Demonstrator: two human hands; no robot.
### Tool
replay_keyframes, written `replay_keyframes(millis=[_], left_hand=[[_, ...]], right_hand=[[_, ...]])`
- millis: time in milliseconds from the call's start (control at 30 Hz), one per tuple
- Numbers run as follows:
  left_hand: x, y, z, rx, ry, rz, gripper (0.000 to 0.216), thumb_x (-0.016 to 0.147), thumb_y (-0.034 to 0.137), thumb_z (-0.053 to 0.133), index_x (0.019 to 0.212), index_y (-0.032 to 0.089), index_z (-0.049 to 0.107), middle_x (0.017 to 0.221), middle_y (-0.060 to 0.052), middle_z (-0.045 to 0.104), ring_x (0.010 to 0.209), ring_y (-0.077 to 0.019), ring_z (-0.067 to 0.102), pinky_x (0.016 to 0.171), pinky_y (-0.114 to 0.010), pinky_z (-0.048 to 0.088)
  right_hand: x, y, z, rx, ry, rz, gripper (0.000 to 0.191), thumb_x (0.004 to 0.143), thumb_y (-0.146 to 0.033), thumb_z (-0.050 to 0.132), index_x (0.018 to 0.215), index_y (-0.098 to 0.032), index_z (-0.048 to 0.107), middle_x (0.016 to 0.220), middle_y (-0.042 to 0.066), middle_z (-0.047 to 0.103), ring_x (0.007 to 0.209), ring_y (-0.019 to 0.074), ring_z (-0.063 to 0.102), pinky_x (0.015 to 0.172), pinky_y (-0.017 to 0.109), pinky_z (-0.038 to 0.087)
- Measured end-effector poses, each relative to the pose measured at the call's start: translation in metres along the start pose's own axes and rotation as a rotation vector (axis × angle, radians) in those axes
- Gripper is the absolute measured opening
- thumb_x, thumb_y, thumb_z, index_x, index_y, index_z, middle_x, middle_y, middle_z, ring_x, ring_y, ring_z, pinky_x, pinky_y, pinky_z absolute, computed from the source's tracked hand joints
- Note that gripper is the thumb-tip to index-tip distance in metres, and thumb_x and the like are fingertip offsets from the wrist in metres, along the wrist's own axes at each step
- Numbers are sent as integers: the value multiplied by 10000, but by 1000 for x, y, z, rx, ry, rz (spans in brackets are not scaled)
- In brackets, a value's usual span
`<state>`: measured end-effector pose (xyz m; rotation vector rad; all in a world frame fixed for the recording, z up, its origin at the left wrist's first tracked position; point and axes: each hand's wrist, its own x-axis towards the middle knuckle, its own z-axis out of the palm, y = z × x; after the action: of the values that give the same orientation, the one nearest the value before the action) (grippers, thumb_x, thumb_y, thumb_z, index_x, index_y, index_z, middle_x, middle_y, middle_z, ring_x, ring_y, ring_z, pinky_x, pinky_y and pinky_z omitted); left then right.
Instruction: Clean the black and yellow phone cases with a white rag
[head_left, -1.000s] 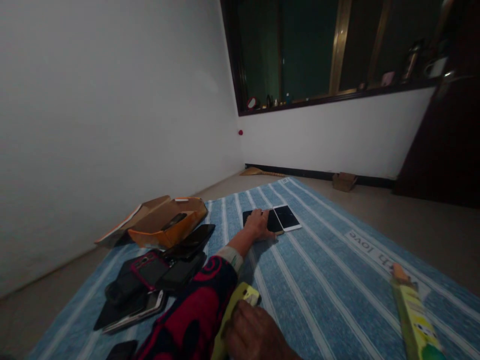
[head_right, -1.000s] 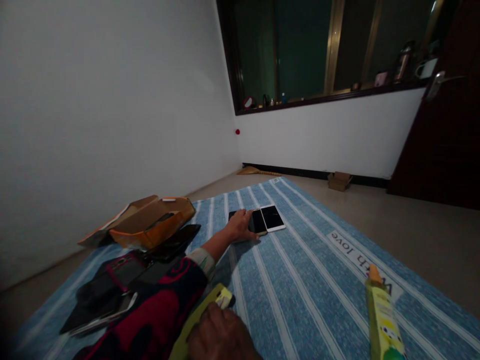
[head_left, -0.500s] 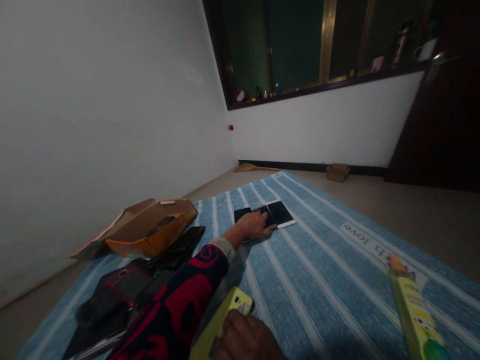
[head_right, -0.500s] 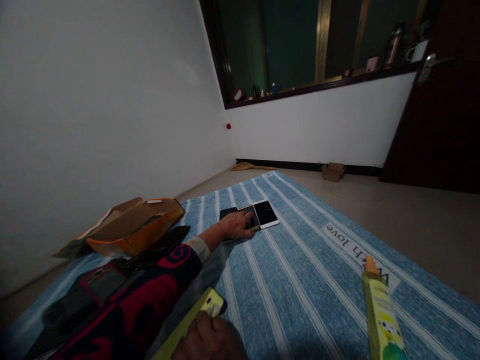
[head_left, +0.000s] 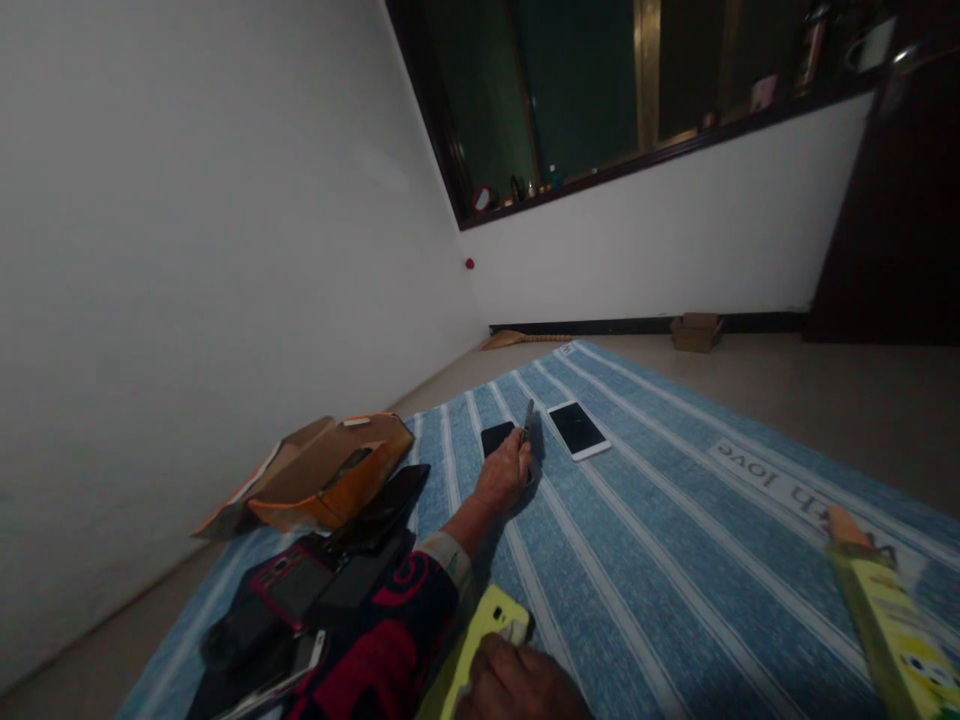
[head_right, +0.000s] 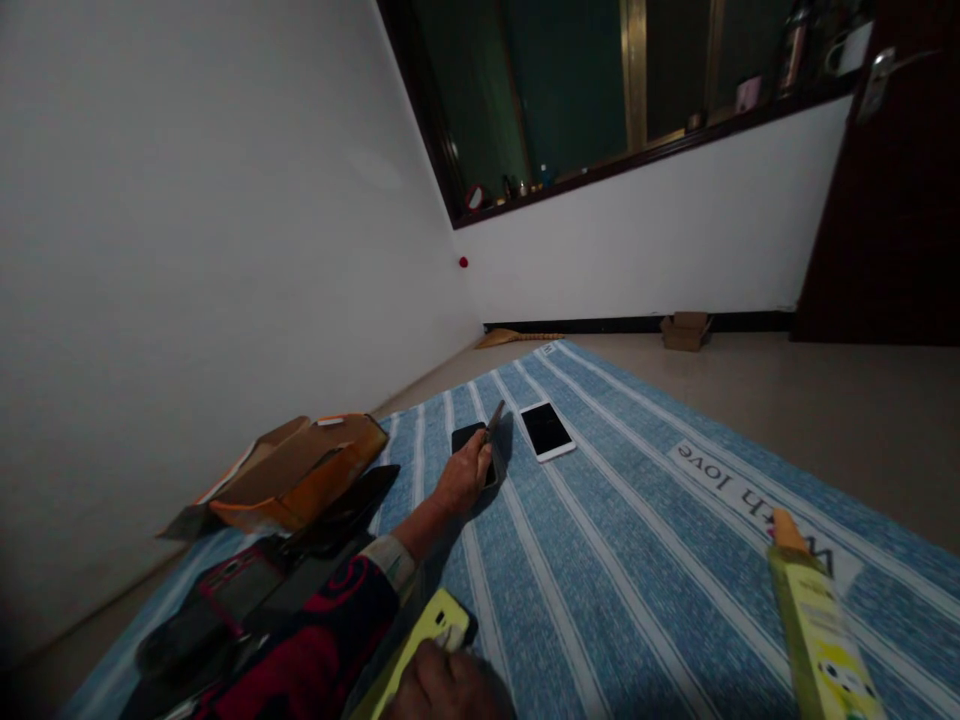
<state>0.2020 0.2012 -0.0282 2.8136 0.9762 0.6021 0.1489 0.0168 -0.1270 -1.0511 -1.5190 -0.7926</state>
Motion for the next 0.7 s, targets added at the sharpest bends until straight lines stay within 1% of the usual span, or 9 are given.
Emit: replay_keyframes(millis=[100,167,233,333,367,533,700], left_hand=[[-6,-1,2,-47,53,-44,346,1008,274,258,1253,137,461,1055,-128,673,944,-224,681,832,-338,515],[-9,-1,3,-72,68,-60,351,1006,276,266,1260,123,455,1037,-137,676,920,-236,685,807,-347,515],[-10,0,3,-91,72,-67,334,1000,276,292,1249,130,463,1014,-127,683,897,-237,687,797,-349,512],[-11,0,4,-110,76,-77,295,995,276,317,1207,163,488,991,-99,690,880,-228,686,806,-347,504],[-11,0,5,-114,79,-81,287,994,277,321,1195,169,495,991,-94,691,885,-226,685,813,-347,501],[-10,0,7,-132,87,-101,306,990,270,319,1228,159,477,1021,-107,689,915,-232,683,811,-346,501],[-11,1,6,-148,96,-107,335,987,280,311,1248,142,471,1009,-113,689,889,-233,687,785,-339,504]], right_hand=[[4,1,-6,17,-21,4,273,923,-238,483,664,-200,557,659,53,624,625,165,569,414,250,337],[5,2,-9,45,-49,-7,271,926,-245,483,671,-195,559,666,55,619,622,169,575,423,254,353],[6,3,-11,79,-111,-8,274,934,-261,493,673,-199,549,656,47,606,621,172,578,446,257,383],[6,4,-15,117,-232,38,243,941,-276,517,710,-211,557,654,31,593,639,170,585,496,253,427],[6,4,-16,123,-251,52,236,941,-273,520,716,-213,560,655,29,592,651,172,588,508,252,434],[3,4,-16,107,-242,58,232,941,-252,502,724,-207,572,659,38,592,694,181,597,521,249,437],[1,3,-10,82,-182,15,267,933,-253,502,677,-201,555,644,42,595,626,173,580,472,257,396]])
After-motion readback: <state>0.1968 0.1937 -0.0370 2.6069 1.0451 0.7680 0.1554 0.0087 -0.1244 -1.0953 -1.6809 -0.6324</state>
